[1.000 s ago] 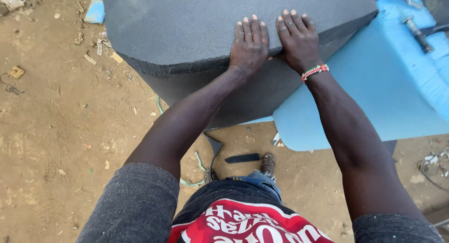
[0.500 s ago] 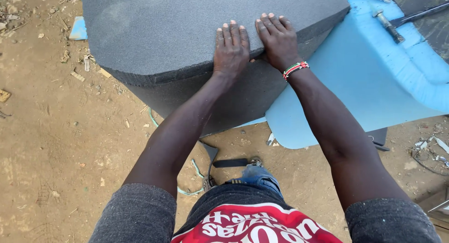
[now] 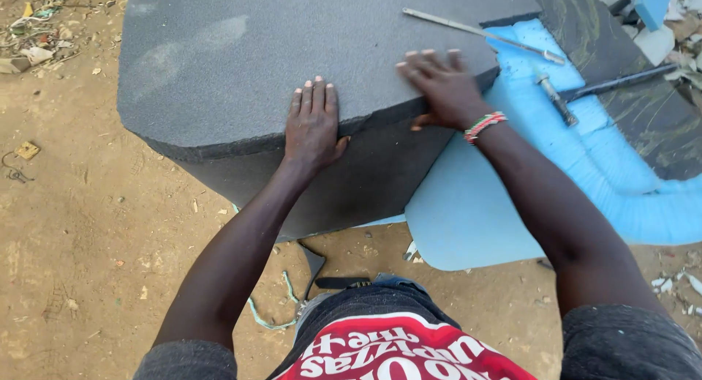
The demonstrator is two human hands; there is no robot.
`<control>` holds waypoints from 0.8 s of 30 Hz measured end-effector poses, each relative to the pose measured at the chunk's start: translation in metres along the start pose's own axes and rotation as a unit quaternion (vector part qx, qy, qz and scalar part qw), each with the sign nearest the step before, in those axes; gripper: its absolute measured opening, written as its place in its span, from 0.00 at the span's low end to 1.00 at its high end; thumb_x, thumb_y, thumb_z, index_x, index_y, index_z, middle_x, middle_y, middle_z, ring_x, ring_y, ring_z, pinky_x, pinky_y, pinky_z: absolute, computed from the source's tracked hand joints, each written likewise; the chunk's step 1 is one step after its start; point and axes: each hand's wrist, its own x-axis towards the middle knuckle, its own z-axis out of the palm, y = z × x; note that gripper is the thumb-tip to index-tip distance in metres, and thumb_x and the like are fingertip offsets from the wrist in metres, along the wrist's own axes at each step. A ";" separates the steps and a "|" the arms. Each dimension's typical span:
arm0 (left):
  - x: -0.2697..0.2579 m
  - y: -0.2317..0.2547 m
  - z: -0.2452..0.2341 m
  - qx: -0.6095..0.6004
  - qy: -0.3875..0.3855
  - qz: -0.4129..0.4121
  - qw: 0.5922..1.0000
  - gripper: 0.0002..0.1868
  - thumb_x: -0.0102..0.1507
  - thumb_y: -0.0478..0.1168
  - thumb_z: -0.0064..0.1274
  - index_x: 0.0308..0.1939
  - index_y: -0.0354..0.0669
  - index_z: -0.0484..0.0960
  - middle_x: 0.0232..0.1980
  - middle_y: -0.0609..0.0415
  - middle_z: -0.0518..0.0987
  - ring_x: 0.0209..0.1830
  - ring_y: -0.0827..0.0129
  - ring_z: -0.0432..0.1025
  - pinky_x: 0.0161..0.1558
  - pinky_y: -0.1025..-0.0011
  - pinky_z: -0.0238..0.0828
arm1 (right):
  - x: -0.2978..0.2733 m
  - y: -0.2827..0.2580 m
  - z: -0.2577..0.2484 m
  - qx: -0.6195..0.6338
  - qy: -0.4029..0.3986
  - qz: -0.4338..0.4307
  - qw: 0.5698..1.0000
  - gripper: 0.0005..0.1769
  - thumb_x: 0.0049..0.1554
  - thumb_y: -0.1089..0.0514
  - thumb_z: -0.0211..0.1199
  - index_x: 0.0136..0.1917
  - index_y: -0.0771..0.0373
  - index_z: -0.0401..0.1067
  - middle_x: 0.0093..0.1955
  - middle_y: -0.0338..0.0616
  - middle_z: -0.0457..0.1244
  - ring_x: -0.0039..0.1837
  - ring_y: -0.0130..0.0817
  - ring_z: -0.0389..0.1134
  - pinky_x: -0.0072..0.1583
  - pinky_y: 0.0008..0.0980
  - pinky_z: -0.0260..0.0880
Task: Cutting and fitting thick foam blocks onto a furniture frame using a long blade
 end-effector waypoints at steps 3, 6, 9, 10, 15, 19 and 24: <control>0.002 0.005 0.001 0.011 0.005 -0.020 1.000 0.63 0.56 0.67 0.68 0.82 0.30 0.59 0.83 0.30 0.60 0.83 0.37 0.56 0.82 0.45 0.50 | -0.035 0.058 0.016 -0.003 0.011 0.038 0.999 0.77 0.38 0.26 0.78 0.90 0.59 0.50 0.90 0.57 0.48 0.88 0.61 0.49 0.79 0.68 0.50; 0.007 0.012 -0.018 -0.004 -0.018 -0.044 0.999 0.62 0.55 0.63 0.70 0.81 0.29 0.60 0.82 0.29 0.62 0.83 0.35 0.56 0.82 0.42 0.48 | -0.046 0.067 0.028 -0.016 0.063 0.056 0.996 0.68 0.42 0.34 0.79 0.87 0.66 0.59 0.86 0.59 0.56 0.85 0.59 0.56 0.80 0.60 0.55; 0.007 0.019 -0.032 -0.031 -0.061 -0.065 0.996 0.61 0.54 0.59 0.73 0.80 0.28 0.62 0.80 0.27 0.63 0.82 0.32 0.57 0.81 0.40 0.46 | -0.048 0.062 0.036 -0.008 0.083 0.079 0.993 0.64 0.41 0.45 0.85 0.85 0.64 0.64 0.83 0.57 0.62 0.83 0.58 0.61 0.79 0.59 0.57; 0.007 0.019 -0.035 -0.036 -0.072 -0.071 0.994 0.60 0.54 0.59 0.73 0.80 0.28 0.63 0.81 0.27 0.63 0.82 0.33 0.57 0.81 0.40 0.46 | -0.048 0.060 0.039 -0.007 0.095 0.078 0.992 0.62 0.42 0.47 0.85 0.84 0.64 0.66 0.83 0.57 0.63 0.82 0.58 0.62 0.78 0.59 0.58; 0.005 0.014 -0.036 -0.047 -0.072 -0.062 0.994 0.59 0.54 0.59 0.74 0.80 0.31 0.65 0.80 0.30 0.65 0.83 0.35 0.58 0.81 0.41 0.48 | -0.050 0.064 0.037 0.022 0.096 0.087 0.991 0.61 0.39 0.52 0.85 0.84 0.62 0.69 0.83 0.56 0.64 0.82 0.59 0.63 0.79 0.59 0.58; -0.009 -0.009 -0.001 -0.012 0.031 0.035 0.999 0.62 0.45 0.60 0.74 0.78 0.39 0.65 0.81 0.35 0.64 0.80 0.42 0.62 0.78 0.46 0.58 | -0.053 0.074 0.044 0.091 0.097 0.092 0.987 0.70 0.38 0.32 0.78 0.87 0.64 0.66 0.87 0.64 0.59 0.86 0.65 0.57 0.80 0.66 0.52; -0.058 -0.098 -0.004 -0.048 0.010 0.064 0.997 0.64 0.48 0.63 0.77 0.83 0.53 0.61 0.85 0.45 0.61 0.83 0.47 0.59 0.78 0.46 0.56 | -0.058 0.093 0.064 -0.003 0.022 0.140 0.990 0.62 0.44 0.43 0.75 0.88 0.64 0.65 0.86 0.68 0.61 0.83 0.70 0.60 0.78 0.63 0.57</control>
